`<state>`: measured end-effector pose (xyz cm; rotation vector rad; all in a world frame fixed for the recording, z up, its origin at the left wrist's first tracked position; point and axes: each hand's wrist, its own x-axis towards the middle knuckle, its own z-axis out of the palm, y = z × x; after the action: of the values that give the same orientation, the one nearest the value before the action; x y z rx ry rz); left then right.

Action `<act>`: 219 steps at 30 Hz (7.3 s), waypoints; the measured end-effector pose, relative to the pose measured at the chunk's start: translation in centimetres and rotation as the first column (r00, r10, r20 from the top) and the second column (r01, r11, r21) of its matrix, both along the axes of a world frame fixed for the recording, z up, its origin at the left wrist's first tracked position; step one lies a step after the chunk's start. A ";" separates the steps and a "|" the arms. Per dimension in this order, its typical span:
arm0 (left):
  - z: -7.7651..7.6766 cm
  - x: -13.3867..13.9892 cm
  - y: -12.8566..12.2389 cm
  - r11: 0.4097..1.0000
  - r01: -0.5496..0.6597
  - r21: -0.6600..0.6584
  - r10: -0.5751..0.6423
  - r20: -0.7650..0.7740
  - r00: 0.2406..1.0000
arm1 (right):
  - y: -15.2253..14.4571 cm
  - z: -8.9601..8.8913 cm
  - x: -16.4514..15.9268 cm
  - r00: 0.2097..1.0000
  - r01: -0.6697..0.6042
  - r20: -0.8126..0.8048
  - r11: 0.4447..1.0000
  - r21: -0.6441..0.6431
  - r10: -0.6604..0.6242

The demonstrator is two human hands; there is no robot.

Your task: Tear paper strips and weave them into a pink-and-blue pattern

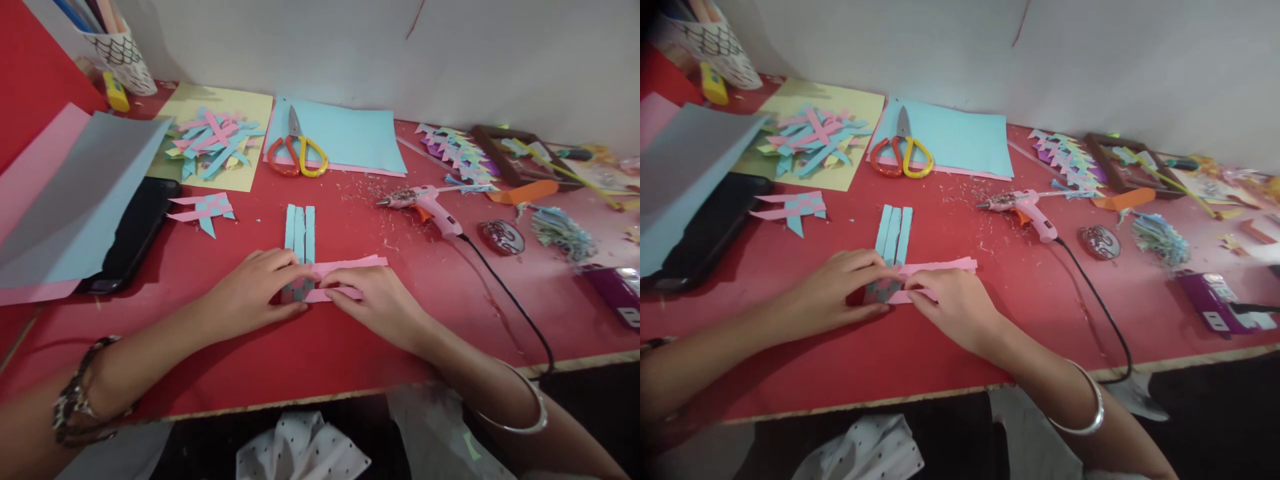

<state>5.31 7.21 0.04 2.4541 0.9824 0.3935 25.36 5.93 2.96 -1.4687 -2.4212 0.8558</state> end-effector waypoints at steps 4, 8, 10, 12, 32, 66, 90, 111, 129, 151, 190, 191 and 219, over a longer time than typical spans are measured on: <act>0.2 0.2 -0.2 0.998 -0.050 -0.029 0.050 0.005 0.999 | -0.1 0.0 0.0 1.000 -0.014 -0.004 1.000 -0.001 0.014; 0.2 0.3 -0.2 0.995 -0.078 -0.069 0.079 0.014 0.997 | -0.1 0.1 -0.1 1.000 -0.004 0.016 0.999 -0.045 0.005; 0.3 0.0 0.0 0.996 -0.049 -0.073 0.050 0.023 0.998 | -0.1 0.2 0.0 0.999 -0.007 0.033 0.998 -0.060 0.009; 0.3 -0.4 0.3 0.997 0.015 -0.081 -0.012 0.031 0.999 | 0.0 0.2 0.0 0.999 -0.022 0.039 0.998 -0.067 0.025; -0.2 -0.6 0.1 0.995 0.059 0.083 -0.056 -0.037 0.998 | 0.7 -0.1 0.9 0.992 -0.012 0.127 0.966 0.257 -0.022; -0.9 -0.6 0.1 0.975 0.058 0.215 -0.059 -0.003 0.998 | 0.0 -0.2 0.4 0.818 0.091 0.460 0.867 0.490 -0.345; -0.9 -0.6 0.1 0.982 0.044 0.184 -0.046 0.007 0.999 | 0.7 -0.8 0.5 0.950 -0.176 0.298 0.632 0.755 -0.091; -0.7 -0.6 0.0 0.983 0.058 0.176 -0.056 -0.013 0.998 | 0.7 -0.6 0.3 0.987 0.001 0.148 0.935 0.355 -0.057; -0.7 -0.5 0.0 0.972 0.058 0.229 -0.052 -0.031 0.998 | 0.6 -0.5 0.5 0.969 -0.111 0.245 0.877 0.467 -0.008; -0.6 -0.4 0.1 0.967 0.068 0.247 -0.050 -0.077 0.996 | 0.5 0.5 1.1 0.935 -0.240 0.334 0.909 0.340 0.122; -0.6 -0.4 0.1 0.970 0.064 0.234 -0.044 -0.089 0.995 | 0.2 -0.7 0.5 0.990 0.012 0.127 0.948 0.317 -0.055; -0.6 -0.4 0.1 0.970 0.061 0.236 -0.041 -0.089 0.995 | 0.2 -0.7 0.4 0.993 0.017 0.105 0.954 0.300 -0.050; -0.4 -0.3 0.0 0.966 0.071 0.247 -0.047 -0.101 0.994 | 1.1 -0.7 0.4 0.991 0.131 0.030 0.988 0.081 -0.134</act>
<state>4.97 7.21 -0.38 2.7454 0.9440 0.4071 25.80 7.08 2.30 -1.6068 -2.3226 0.7036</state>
